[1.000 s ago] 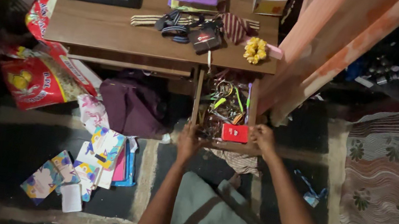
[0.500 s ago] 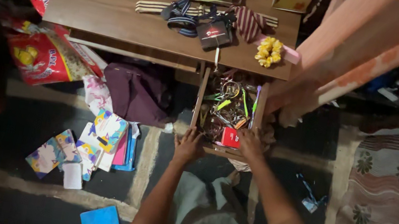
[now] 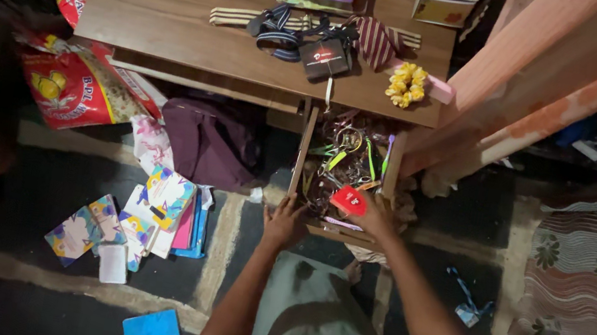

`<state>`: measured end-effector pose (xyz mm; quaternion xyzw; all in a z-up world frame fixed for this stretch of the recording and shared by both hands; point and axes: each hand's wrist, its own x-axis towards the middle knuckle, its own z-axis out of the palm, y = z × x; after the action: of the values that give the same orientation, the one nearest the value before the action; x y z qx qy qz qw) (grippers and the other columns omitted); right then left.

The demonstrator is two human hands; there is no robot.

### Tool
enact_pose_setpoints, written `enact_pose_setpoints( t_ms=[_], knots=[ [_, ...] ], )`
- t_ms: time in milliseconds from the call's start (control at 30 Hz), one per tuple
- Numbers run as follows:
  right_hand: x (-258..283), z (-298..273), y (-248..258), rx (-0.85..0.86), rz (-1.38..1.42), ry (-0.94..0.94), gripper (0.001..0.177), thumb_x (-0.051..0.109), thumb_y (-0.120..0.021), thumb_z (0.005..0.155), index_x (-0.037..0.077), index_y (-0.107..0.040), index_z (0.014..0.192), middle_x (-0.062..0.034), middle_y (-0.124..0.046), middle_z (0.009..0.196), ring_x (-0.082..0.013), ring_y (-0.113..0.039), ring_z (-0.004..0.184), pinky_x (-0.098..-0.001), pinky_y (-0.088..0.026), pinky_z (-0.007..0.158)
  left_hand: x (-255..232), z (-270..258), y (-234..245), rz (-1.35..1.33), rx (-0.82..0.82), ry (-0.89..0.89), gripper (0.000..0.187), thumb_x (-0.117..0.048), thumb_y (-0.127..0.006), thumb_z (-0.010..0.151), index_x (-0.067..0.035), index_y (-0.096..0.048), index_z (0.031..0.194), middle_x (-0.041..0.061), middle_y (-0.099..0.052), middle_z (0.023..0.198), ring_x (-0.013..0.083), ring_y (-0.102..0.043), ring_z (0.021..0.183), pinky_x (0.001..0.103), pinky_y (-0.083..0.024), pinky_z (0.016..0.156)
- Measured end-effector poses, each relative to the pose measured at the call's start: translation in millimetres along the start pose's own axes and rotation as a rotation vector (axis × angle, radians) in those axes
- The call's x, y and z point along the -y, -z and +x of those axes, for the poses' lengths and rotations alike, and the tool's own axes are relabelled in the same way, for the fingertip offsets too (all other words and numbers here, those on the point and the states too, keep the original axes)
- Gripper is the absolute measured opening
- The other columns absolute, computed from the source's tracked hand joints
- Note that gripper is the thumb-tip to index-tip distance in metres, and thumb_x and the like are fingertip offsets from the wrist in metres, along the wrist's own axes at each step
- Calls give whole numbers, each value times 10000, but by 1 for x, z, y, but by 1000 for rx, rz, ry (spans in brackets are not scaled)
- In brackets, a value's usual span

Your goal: The person organizes items on a desk and inside a drawer by sorting notebooks, picking up loose papers and cards, and arranging various small objects like ties, cables, and tools inside the drawer.

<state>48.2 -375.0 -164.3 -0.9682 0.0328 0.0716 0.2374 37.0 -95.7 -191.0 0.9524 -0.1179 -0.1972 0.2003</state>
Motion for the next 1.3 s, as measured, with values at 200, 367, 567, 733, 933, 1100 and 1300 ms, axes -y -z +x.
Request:
enact_pose_setpoints(
  t_ms=[200,367,567,733,933,1100,1300],
  knots=[
    [5,2,20,-56,522,25,535,341,-766,837,204,-680,1348,-80,-759,1214,-247,-731,1100,-396,-561,968,-18,-12,11,-88,-167,-63,530,-265,-713,884,-250,-577,1397,48,-532,1509,258,-462,1426,710,-183,1172],
    [28,-22,13,51,1106,-325,535,292,-735,948,156,-625,1453,-68,-683,1134,-186,-676,971,-395,-571,844,-84,-30,21,-701,-443,-245,495,-37,-756,839,-50,-648,1323,158,-692,1261,337,-671,1128,446,-537,960],
    [68,-57,14,358,1399,-526,852,377,-705,835,230,-350,1595,-70,-589,1339,-253,-613,1109,-468,-571,851,-97,-44,37,-758,-660,-130,228,-57,-747,845,-56,-754,1073,135,-748,1030,302,-713,953,399,-569,846],
    [110,-76,31,444,1165,-446,1016,477,-716,808,316,-188,1661,-36,-393,1584,-176,-409,1350,-453,-465,887,-77,-75,59,-441,-598,-160,154,-152,-835,790,-79,-757,901,132,-733,915,330,-682,898,426,-533,798],
    [157,-80,39,546,1078,-368,974,524,-718,803,266,-220,1600,-54,-486,1482,-205,-558,1125,-366,-535,722,-50,-99,84,-467,-717,-181,190,-108,-783,778,-72,-711,951,130,-702,934,331,-656,913,431,-519,803],
    [201,-84,32,661,879,-212,823,487,-689,868,237,-344,1572,-84,-598,1051,-121,-576,782,-278,-474,577,-16,-116,111,-356,-798,-204,258,-101,-740,803,-15,-633,1021,161,-656,947,366,-622,908,464,-492,800],
    [247,-89,-10,625,882,-175,763,422,-642,920,257,-266,1563,-71,-649,1159,-108,-639,752,-250,-464,474,28,-130,118,-538,-731,157,184,-203,-726,937,-47,-650,998,187,-711,893,381,-702,790,459,-540,693]
  ],
)
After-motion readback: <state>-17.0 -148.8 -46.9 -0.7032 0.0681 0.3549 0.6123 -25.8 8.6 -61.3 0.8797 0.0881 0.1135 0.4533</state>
